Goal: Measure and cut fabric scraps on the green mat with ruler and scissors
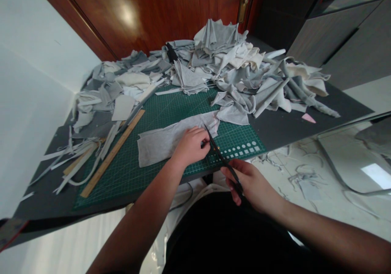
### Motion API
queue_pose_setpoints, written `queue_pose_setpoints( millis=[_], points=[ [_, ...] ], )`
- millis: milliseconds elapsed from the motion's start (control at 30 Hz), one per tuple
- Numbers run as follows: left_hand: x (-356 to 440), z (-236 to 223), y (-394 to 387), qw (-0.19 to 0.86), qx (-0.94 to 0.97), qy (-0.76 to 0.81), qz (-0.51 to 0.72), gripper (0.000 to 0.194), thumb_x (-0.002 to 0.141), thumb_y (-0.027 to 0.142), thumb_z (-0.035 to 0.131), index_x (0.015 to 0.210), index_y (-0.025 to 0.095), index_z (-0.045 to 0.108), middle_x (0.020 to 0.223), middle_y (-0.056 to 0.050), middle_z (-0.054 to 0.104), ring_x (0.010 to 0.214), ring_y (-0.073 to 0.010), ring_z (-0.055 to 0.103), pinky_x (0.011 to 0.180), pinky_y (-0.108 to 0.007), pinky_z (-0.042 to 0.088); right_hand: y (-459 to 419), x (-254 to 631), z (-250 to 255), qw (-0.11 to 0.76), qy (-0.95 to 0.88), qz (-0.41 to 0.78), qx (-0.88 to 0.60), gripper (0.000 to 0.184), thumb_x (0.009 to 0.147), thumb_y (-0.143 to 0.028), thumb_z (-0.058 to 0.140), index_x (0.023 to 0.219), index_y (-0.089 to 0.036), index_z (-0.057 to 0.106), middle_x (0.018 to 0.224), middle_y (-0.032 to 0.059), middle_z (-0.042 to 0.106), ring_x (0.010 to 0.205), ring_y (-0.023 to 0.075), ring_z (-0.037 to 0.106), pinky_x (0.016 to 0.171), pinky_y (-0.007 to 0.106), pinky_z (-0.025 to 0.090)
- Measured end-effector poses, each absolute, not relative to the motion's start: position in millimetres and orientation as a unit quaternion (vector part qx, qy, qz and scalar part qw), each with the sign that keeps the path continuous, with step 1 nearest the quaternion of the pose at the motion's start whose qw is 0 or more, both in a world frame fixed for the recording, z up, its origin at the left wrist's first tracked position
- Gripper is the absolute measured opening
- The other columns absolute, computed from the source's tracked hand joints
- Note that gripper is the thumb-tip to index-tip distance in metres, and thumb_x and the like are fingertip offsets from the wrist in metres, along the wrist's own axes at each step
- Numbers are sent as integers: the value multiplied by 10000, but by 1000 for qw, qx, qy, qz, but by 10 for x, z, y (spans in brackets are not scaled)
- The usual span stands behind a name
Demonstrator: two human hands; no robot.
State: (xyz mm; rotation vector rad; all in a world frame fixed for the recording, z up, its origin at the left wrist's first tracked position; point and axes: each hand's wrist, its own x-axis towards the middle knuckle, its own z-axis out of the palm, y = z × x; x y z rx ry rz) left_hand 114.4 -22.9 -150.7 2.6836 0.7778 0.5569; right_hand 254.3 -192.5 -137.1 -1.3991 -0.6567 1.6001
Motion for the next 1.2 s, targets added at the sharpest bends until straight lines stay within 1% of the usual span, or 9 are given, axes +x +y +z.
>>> queue_pose_setpoints(
  millis=[333,533,700,933,1200],
  points=[
    [1141,-1500,-227,152,932,273,186,114,791,117,614,756,221,583,791,2,665,846,-201,602,794,-358,441,-1831,2534,-1405,453,-260,649,-554,520,726,-630,766,799,-216,460,552,-73,548,340,90,492,310,196,368],
    [1142,-1496,-223,156,932,270,188,108,795,124,618,758,220,583,793,2,669,836,-200,598,793,-358,442,-1775,2552,-1406,447,-269,651,-551,536,709,-638,773,792,-215,455,545,-69,555,338,91,493,311,198,386],
    [1137,-1500,-222,157,932,276,173,91,800,137,616,773,221,593,813,-4,680,862,-208,605,829,-372,451,-1726,2550,-1382,453,-266,651,-548,549,691,-665,760,800,-221,457,534,-75,544,341,98,489,314,212,398],
    [1141,-1472,-232,161,932,276,172,111,786,122,623,757,221,582,805,-4,678,864,-211,600,816,-372,447,-1688,2550,-1394,455,-267,647,-550,551,684,-661,775,786,-223,456,534,-68,550,345,101,490,319,218,399],
    [1137,-1476,-221,164,933,269,174,123,770,105,626,754,218,582,797,-3,667,849,-210,591,793,-361,438,-1613,2567,-1362,470,-270,642,-542,568,655,-659,797,743,-214,457,522,-69,544,328,94,485,302,205,359]
  ],
)
